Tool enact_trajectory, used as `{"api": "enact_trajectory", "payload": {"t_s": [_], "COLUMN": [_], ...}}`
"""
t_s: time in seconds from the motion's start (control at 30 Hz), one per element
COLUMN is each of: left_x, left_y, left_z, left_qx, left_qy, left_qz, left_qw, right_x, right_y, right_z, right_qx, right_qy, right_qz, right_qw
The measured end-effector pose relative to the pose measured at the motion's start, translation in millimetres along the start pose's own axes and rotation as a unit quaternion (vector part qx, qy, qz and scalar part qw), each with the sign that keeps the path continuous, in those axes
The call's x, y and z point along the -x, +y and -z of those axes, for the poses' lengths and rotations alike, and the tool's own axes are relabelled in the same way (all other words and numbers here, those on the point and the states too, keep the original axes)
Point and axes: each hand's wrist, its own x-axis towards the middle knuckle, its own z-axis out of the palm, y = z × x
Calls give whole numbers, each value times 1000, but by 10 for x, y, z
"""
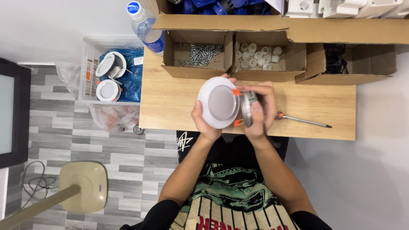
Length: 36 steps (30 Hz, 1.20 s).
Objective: The person assembles recessed LED light fixtures by hand, using a screwdriver to tighten screws on the metal housing, attaching white plastic rings, and placing translucent covers. The person handles each component one at a time and places completed units into a nearby container.
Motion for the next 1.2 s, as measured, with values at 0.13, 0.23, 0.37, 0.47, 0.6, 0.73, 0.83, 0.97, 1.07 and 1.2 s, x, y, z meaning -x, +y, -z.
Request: {"api": "enact_trajectory", "payload": {"t_s": [0.13,0.23,0.37,0.47,0.6,0.73,0.83,0.97,1.07,1.2], "left_x": [7,21,69,136,112,105,150,188,172,127], "left_y": [239,362,480,647,713,824,880,860,752,636], "left_z": [-119,80,407,449,539,468,313,35,-125,-130], "left_qx": [56,67,71,-56,-144,-317,-400,-440,-468,-492], "left_qy": [223,265,277,172,150,83,16,-109,-132,-141], "left_qz": [38,75,99,61,42,-55,-93,-112,-112,-118], "left_qw": [972,959,953,982,977,943,912,884,867,851], "right_x": [7,-4,-10,-23,-53,-25,15,107,229,562], "right_y": [-18,40,124,8,-63,11,3,-24,-19,344], "right_z": [54,151,240,222,227,267,258,181,147,386], "right_qx": [-154,-274,-367,-366,-362,-370,-374,-385,-348,-284], "right_qy": [52,91,120,115,122,111,105,76,53,5], "right_qz": [-178,-302,-407,-441,-467,-495,-508,-517,-497,-485], "right_qw": [971,908,828,811,797,778,769,761,794,827]}}
